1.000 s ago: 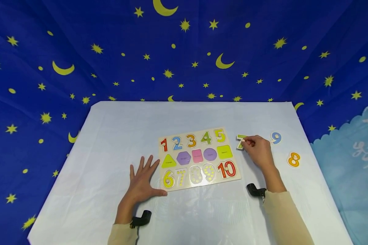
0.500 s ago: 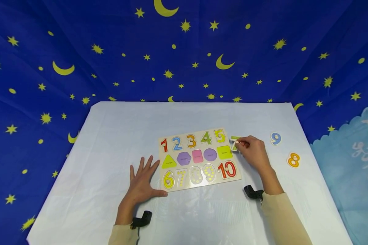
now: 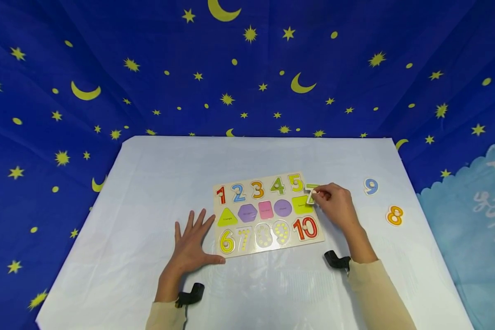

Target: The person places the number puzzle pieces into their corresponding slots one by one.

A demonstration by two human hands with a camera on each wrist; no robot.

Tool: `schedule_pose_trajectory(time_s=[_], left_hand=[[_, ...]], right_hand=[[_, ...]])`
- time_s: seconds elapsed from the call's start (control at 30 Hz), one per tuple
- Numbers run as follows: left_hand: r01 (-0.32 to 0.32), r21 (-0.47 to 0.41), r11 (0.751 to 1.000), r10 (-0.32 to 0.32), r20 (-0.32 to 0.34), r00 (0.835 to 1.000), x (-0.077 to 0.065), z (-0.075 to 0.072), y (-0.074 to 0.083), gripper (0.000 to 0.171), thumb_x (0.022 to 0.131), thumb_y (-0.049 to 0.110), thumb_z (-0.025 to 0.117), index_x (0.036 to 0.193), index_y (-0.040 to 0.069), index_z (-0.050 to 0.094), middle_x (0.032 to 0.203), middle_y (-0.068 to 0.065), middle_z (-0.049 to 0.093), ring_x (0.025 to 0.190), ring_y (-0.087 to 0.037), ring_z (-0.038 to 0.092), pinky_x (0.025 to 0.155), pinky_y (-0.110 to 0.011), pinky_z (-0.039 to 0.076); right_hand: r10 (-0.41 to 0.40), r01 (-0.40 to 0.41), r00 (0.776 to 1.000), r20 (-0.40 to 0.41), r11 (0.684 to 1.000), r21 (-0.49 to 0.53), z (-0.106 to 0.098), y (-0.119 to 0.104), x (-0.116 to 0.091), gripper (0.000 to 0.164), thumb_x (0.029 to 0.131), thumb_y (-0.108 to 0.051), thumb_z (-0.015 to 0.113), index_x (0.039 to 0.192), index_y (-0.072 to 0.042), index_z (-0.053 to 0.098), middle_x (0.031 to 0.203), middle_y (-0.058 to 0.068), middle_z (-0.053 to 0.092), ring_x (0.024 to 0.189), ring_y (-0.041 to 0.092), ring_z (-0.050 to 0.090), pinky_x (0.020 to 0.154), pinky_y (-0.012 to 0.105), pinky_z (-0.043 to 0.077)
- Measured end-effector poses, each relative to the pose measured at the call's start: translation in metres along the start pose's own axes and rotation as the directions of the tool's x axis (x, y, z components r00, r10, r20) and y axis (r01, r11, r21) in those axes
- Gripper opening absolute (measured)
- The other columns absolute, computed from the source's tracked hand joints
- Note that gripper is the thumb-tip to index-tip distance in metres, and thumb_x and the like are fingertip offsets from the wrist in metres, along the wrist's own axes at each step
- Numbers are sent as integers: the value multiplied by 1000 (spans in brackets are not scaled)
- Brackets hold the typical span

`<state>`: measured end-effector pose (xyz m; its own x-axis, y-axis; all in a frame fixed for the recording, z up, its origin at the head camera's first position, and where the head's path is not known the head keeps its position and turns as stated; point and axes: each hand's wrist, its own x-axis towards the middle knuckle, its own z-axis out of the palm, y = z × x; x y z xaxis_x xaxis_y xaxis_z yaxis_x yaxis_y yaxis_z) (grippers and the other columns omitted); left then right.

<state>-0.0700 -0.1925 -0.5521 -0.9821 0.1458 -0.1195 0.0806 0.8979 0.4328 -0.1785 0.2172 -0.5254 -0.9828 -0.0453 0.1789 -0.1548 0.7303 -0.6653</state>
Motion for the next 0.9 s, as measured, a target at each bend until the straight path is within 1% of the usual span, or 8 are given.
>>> schedule_pose_trajectory(time_s=[0.53,0.77,0.9], left_hand=[[7,-8,1000,-6,12,1000,-1,-1,1,128,46,74,79,153,27,27,160,0,10,145,-29,-8,107,-60,-14],[3,2,1000,-3,-6,1000,1,0,0,127,46,74,79,153,27,28,160,-1,12,145,-30,-6,107,-61,-14],[1,2,1000,-1,-4,1000,1,0,1,128,45,75,78,153,28,28,160,-1,12,145,-29,-6,107,-61,-13]], right_hand=[[-66,64,997,42,997,46,18,-13,-7,16,86,-18,74,96,-6,73,75,-2,59,65,13,53,55,29,45],[-79,73,993,82,995,73,23,-18,-9,18,87,-22,73,99,-8,73,76,-4,59,66,12,53,58,30,45],[-97,90,991,95,993,74,27,-23,-11,18,87,-23,73,98,-10,74,77,-5,59,66,11,52,58,30,46]])
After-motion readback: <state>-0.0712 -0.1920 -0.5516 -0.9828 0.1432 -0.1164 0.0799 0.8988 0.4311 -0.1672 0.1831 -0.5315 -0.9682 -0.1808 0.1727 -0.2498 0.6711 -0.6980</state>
